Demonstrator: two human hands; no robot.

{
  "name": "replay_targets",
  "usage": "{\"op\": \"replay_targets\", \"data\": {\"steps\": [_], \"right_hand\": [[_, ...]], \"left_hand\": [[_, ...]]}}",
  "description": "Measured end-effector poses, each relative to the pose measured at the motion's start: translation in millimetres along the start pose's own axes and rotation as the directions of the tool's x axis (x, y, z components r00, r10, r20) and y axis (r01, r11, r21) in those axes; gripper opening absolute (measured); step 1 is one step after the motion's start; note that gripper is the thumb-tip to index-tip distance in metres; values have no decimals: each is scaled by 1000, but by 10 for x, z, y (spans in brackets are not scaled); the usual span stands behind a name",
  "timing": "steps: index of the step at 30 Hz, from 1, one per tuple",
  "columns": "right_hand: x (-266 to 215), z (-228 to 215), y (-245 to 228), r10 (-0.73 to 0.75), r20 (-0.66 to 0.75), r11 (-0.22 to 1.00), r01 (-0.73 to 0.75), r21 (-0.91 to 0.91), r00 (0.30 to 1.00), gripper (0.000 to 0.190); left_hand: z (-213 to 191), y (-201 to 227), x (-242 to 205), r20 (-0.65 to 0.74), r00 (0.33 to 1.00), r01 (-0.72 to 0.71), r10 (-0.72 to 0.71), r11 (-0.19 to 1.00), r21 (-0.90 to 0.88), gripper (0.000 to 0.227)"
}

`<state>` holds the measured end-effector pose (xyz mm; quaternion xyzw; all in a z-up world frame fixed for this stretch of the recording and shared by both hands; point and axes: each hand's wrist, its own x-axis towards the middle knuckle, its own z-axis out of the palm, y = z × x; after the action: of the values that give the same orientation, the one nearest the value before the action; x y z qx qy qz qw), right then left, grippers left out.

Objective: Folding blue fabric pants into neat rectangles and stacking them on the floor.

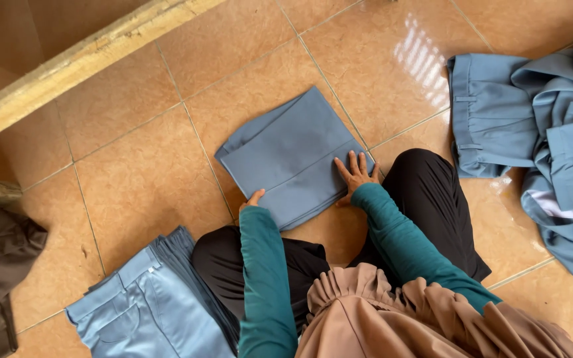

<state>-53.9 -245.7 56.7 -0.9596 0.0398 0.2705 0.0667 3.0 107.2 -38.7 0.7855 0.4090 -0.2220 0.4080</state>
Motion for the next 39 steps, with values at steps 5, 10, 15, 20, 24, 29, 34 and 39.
{"op": "replay_targets", "data": {"steps": [5, 10, 15, 20, 24, 29, 34, 39], "right_hand": [[113, 107, -24, -92, 1, 996, 92, 4, 996, 115], [-36, -95, -165, -197, 102, 973, 181, 146, 975, 94], [320, 492, -204, -362, -31, 822, 334, 462, 932, 58], [60, 245, -408, -155, 139, -70, -151, 986, 978, 76], [776, 934, 84, -29, 123, -8, -123, 992, 992, 59], [756, 851, 116, 75, 105, 117, -113, 987, 992, 73], [1243, 1237, 310, 164, 116, 387, -173, 906, 980, 64], [1080, 964, 508, 275, 132, 480, -255, 840, 952, 54]], "left_hand": [[-319, 545, -1424, 312, 942, 243, 124, 391, -888, 76], [-501, 1097, -2895, 68, 998, 68, 5, 57, -996, 81], [-187, 1127, -2822, -386, 923, -385, 5, 61, -921, 80], [298, 1494, -2330, -368, 911, -396, 187, 144, -907, 104], [418, 1530, -1726, -209, 634, -584, 744, 284, -761, 91], [359, 816, -527, -256, 799, -532, 543, 838, 117, 54], [-17, 59, 282, -260, 960, -70, 106, 987, 144, 61], [-371, 608, -370, 102, 993, -11, -53, 840, 542, 51]]}}
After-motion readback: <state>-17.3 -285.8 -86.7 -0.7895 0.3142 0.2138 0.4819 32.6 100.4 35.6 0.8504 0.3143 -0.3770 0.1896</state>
